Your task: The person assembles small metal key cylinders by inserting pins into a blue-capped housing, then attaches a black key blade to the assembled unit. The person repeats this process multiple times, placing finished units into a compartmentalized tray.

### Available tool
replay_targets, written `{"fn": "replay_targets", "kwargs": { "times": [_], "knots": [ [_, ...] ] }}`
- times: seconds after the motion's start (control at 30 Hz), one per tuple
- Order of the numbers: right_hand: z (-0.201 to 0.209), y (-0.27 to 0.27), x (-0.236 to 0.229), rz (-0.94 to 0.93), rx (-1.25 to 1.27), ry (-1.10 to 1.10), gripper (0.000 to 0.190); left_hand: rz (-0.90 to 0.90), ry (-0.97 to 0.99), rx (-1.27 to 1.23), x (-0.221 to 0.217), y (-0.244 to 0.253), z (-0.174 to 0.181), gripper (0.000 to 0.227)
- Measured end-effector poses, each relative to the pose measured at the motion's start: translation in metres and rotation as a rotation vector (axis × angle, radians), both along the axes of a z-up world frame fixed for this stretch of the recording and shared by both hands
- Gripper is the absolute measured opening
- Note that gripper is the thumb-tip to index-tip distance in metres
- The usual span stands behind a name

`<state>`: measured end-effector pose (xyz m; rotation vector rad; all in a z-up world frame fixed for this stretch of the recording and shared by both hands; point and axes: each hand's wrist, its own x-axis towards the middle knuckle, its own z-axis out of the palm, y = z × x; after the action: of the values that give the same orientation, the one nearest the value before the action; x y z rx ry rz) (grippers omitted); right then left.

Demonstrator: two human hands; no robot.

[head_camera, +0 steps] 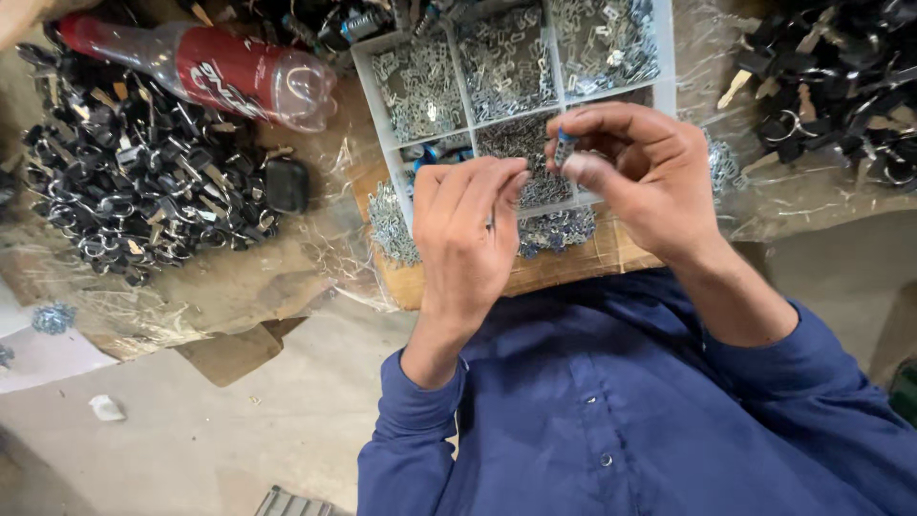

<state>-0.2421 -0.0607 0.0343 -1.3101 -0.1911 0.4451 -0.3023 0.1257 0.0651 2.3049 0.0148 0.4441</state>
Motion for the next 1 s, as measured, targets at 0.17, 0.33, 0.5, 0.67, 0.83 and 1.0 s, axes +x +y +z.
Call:
{"fn": "replay_targets", "kwargs": {
  "times": [0.17,0.33,0.5,0.67,0.83,1.0],
  "knots": [
    [-0.004,0.002,-0.007,-0.049,-0.055,-0.072,0.037,0.005,0.020,-0.312,0.000,-0.007,0.002,0.015],
    [-0.005,0.001,-0.009,-0.030,-0.064,-0.061,0.037,-0.014,0.032,-0.506,-0.002,-0.010,-0.008,0.015],
    [-0.006,0.003,-0.008,-0.077,-0.148,-0.224,0.029,-0.020,0.048,-0.749,-0.004,-0.016,-0.024,0.013],
    [-0.007,0.005,-0.012,-0.098,-0.177,-0.294,0.026,-0.010,0.116,-0.922,-0.006,-0.018,-0.027,0.017],
    [-0.006,0.006,-0.013,-0.098,-0.229,-0.346,0.025,0.026,0.120,-0.676,-0.005,-0.017,-0.019,0.015],
    [-0.002,0.007,-0.011,-0.095,-0.453,-0.624,0.024,0.038,0.099,-0.488,-0.005,-0.015,-0.012,0.019]
  ]
}}
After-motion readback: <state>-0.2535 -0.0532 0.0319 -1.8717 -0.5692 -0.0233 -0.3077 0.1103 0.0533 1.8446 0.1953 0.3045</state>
